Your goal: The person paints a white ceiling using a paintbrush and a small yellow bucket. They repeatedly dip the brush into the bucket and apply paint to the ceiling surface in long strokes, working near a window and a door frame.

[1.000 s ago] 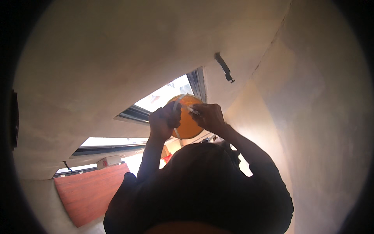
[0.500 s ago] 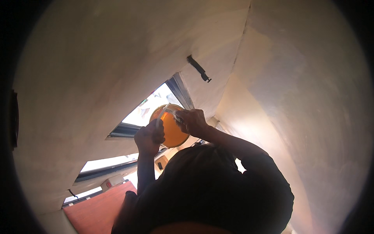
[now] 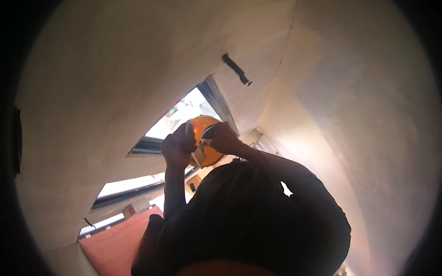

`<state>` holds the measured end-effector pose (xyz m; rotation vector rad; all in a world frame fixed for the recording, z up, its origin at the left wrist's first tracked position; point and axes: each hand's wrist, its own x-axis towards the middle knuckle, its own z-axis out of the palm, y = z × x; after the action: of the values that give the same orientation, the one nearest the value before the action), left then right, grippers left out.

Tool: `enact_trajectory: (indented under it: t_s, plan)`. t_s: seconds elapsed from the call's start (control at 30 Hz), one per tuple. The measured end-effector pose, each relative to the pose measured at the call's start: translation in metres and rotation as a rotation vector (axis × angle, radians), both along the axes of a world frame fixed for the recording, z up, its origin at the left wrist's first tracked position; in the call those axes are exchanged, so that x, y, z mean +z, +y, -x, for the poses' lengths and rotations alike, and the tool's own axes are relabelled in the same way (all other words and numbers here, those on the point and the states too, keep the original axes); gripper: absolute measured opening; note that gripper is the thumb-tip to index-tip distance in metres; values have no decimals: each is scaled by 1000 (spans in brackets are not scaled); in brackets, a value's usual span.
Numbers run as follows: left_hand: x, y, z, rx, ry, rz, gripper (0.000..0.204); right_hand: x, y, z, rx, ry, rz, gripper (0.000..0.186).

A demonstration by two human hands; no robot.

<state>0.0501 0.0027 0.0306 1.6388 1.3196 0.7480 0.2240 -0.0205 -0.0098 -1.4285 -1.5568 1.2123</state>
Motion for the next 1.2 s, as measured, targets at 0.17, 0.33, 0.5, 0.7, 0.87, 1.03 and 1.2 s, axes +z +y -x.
enact_trajectory:
  t_s: [0.17,0.33,0.5,0.7,0.87,1.03,1.2]
  plan:
    - [-3,-8,12,4,-1087,702,41,-4,-8,-6,-40,-161,-455,23]
    - [-19,-12,22,1,-1045,664,41,-21,0,-21,52,-356,-680,23]
    - [10,-17,8,-11,82,143,38,-19,-5,-14,-25,-366,-752,22]
    - [-5,-5,7,32,-318,225,41,-23,-2,2,-174,-130,-442,18]
    - [-26,5,15,17,-979,571,20,-9,-2,7,-50,-54,-194,23]
    - [-35,3,18,-55,-1006,526,30,-12,0,3,-52,-8,-256,24]
    - [-32,-3,22,-90,-1105,651,39,-23,3,-7,-134,-204,-513,15]
